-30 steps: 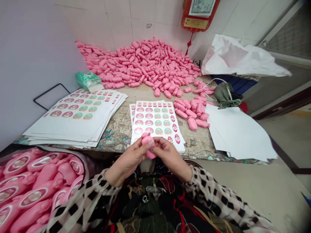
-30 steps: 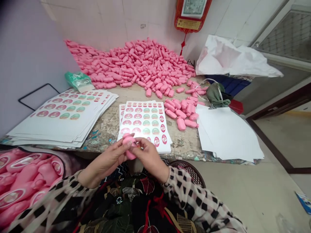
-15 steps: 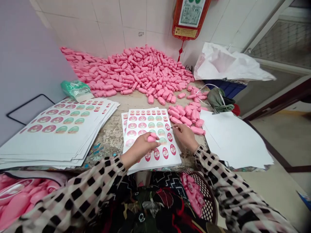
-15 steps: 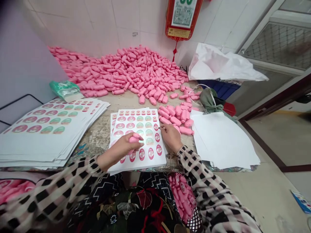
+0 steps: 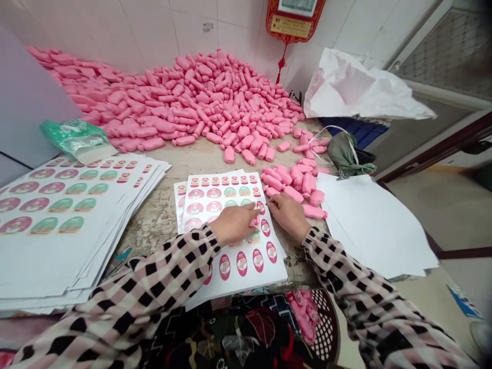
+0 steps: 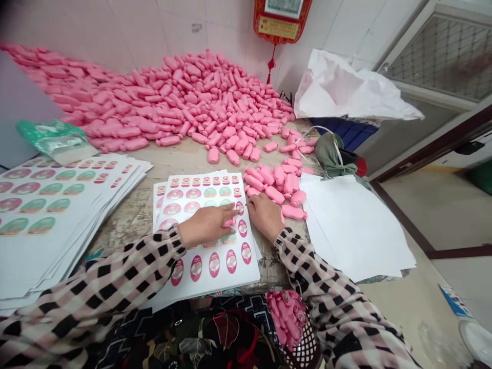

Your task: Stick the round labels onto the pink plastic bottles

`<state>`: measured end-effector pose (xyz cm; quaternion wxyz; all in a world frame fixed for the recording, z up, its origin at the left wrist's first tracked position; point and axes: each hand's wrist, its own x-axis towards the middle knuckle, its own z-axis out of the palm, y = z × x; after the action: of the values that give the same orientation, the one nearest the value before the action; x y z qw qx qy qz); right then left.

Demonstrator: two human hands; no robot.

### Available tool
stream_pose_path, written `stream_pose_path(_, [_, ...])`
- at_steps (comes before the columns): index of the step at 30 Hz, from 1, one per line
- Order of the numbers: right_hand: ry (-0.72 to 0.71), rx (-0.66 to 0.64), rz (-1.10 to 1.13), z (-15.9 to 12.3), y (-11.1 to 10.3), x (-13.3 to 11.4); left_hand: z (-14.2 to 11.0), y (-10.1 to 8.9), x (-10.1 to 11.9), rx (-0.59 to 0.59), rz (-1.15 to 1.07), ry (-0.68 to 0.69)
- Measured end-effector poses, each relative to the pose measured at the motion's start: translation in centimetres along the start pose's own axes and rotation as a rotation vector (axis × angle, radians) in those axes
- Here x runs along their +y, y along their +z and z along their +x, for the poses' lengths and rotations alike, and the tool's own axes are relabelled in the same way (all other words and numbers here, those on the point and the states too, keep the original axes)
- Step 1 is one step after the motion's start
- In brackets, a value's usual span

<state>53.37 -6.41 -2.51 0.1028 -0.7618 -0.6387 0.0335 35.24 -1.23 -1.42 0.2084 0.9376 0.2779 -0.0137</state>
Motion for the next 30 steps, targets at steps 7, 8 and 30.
stream_pose_path(7, [-0.107,-0.015,0.066,0.4,-0.4,0.7,-0.3,0.1,-0.4,-0.026,0.001,0.006])
stream_pose_path(8, [-0.114,-0.018,0.073,0.4,-0.4,0.7,-0.3,0.2,-0.5,-0.027,0.0,0.005])
stream_pose_path(30, [0.035,-0.02,0.258,0.4,0.6,0.7,-0.1,-0.1,-0.5,-0.074,0.042,0.057])
